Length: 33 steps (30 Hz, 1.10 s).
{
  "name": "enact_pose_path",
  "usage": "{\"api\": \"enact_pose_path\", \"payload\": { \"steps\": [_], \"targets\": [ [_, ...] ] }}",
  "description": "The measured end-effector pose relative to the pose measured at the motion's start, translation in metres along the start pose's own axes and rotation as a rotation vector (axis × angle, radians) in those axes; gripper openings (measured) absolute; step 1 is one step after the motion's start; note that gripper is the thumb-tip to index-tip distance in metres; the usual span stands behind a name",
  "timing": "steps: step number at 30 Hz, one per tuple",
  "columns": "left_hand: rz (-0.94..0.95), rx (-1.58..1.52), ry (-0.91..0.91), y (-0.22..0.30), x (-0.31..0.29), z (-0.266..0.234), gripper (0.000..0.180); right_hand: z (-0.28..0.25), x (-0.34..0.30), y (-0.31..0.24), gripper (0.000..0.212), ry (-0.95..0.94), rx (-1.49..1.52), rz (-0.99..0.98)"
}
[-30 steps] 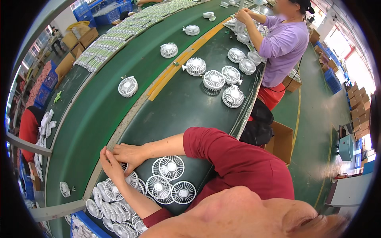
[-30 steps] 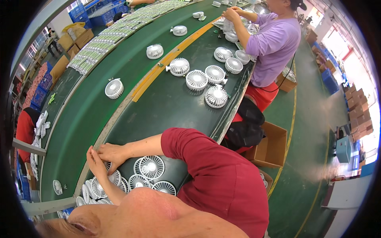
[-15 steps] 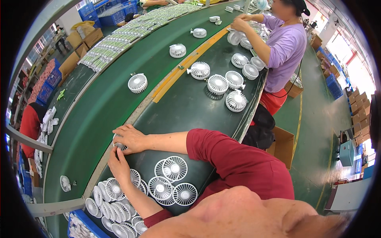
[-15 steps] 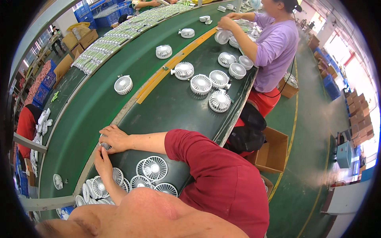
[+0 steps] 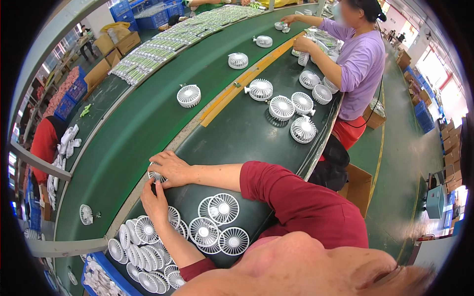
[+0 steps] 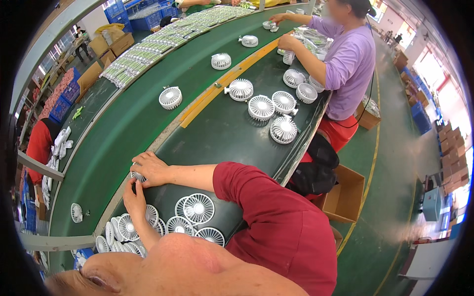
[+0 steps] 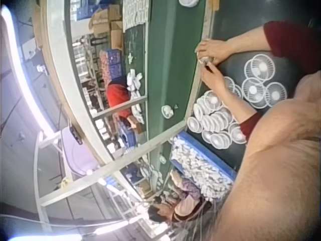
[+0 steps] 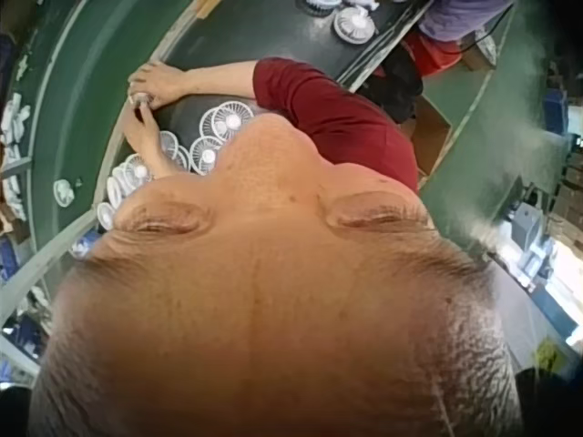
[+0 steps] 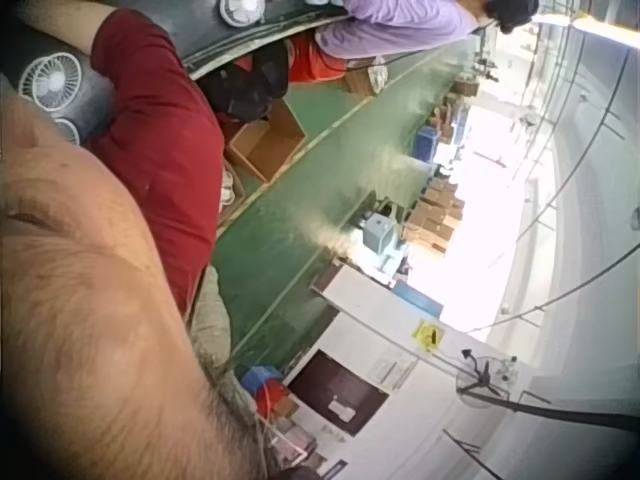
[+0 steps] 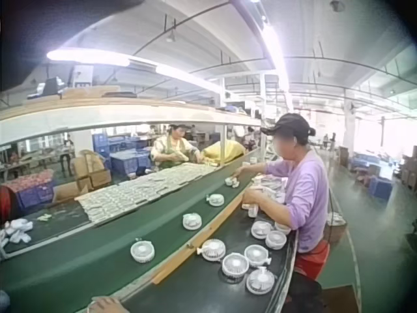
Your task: The person assembles portable fans by picking up fan grilles from a pile and snapping them onto fan housings by hand.
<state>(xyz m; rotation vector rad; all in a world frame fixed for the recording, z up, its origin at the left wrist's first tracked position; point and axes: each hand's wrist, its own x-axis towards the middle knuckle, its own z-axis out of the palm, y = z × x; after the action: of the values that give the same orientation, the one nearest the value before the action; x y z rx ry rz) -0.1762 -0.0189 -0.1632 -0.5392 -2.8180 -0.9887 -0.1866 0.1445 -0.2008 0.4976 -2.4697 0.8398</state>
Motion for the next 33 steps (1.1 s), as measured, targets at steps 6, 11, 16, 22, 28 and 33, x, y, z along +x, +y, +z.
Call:
{"api": "enact_pose_path", "payload": {
  "steps": [6, 11, 16, 22, 28, 33],
  "targets": [
    [0.007, 0.023, 0.006, 0.0037, -0.0019, -0.0017, 0.032, -0.0006, 0.0007, 0.0002, 0.058, -0.003, -0.004, -0.005],
    [-0.011, 0.029, -0.010, 0.0037, -0.0015, -0.0025, 0.033, -0.0002, 0.0011, -0.0001, 0.057, -0.001, -0.002, -0.006],
    [-0.018, 0.033, -0.012, 0.0051, -0.0015, -0.0030, 0.033, -0.0001, 0.0011, 0.0001, 0.056, 0.007, -0.007, -0.010],
    [-0.005, 0.027, -0.010, 0.0022, -0.0012, -0.0024, 0.033, 0.0005, 0.0014, -0.0001, 0.056, 0.005, -0.013, -0.005],
    [0.000, 0.023, -0.008, 0.0032, -0.0022, -0.0027, 0.033, -0.0009, 0.0006, -0.0010, 0.056, 0.005, -0.010, -0.007],
    [0.008, 0.024, -0.011, 0.0044, -0.0020, -0.0019, 0.034, -0.0020, -0.0006, 0.0003, 0.056, 0.002, -0.012, 0.003]
  ]
}}
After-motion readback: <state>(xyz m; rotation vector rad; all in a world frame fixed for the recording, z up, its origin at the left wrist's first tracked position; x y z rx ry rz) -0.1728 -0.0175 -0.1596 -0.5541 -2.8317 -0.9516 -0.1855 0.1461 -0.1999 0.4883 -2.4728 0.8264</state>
